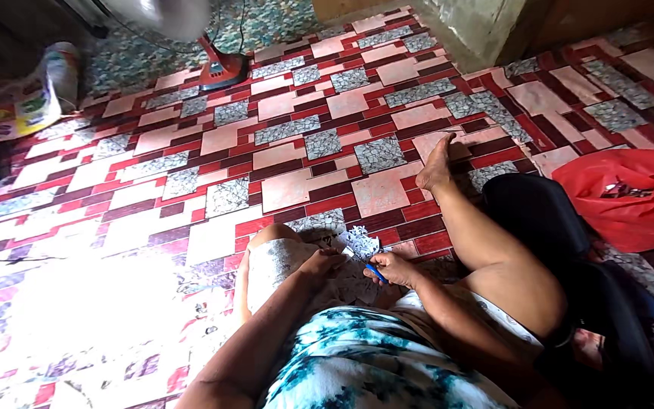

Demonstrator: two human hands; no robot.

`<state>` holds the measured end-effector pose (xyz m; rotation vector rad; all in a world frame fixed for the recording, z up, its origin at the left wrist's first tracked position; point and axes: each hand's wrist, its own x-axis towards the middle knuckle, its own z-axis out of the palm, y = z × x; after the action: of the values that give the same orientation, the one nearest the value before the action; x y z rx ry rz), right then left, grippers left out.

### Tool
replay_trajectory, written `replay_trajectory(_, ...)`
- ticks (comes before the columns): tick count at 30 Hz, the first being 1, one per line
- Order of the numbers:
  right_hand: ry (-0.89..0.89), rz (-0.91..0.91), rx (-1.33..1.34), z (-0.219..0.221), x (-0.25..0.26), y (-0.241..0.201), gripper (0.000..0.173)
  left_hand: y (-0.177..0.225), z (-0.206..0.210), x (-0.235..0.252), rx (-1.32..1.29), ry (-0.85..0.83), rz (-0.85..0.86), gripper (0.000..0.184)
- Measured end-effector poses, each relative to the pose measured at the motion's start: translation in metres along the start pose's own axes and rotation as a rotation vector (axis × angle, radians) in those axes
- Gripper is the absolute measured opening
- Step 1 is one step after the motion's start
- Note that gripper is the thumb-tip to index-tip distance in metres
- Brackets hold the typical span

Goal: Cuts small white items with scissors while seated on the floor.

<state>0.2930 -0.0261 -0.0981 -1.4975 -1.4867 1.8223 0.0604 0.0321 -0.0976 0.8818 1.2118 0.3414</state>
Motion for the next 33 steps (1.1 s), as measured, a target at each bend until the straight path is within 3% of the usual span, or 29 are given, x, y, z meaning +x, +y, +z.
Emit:
replay_trajectory(7,0.072,-0.051,0.076,-0.0026,-0.0015,0.0017,0.028,0.0002,0.0003,-0.001,0.005,0.0,0.006,0.005)
replay_trajectory(13,-0.045,0.033,-0.006,-0.0025,-0.0008,0.0027,0.035,-0.0004,-0.0005,-0.001,-0.013,0.002,0.018,0.005)
replay_trajectory(33,-0.032,0.003,-0.008,0.0007,0.0021,0.0042,0.033,-0.0012,-0.0011,0.0016,-0.002,0.001,-0.008,0.004)
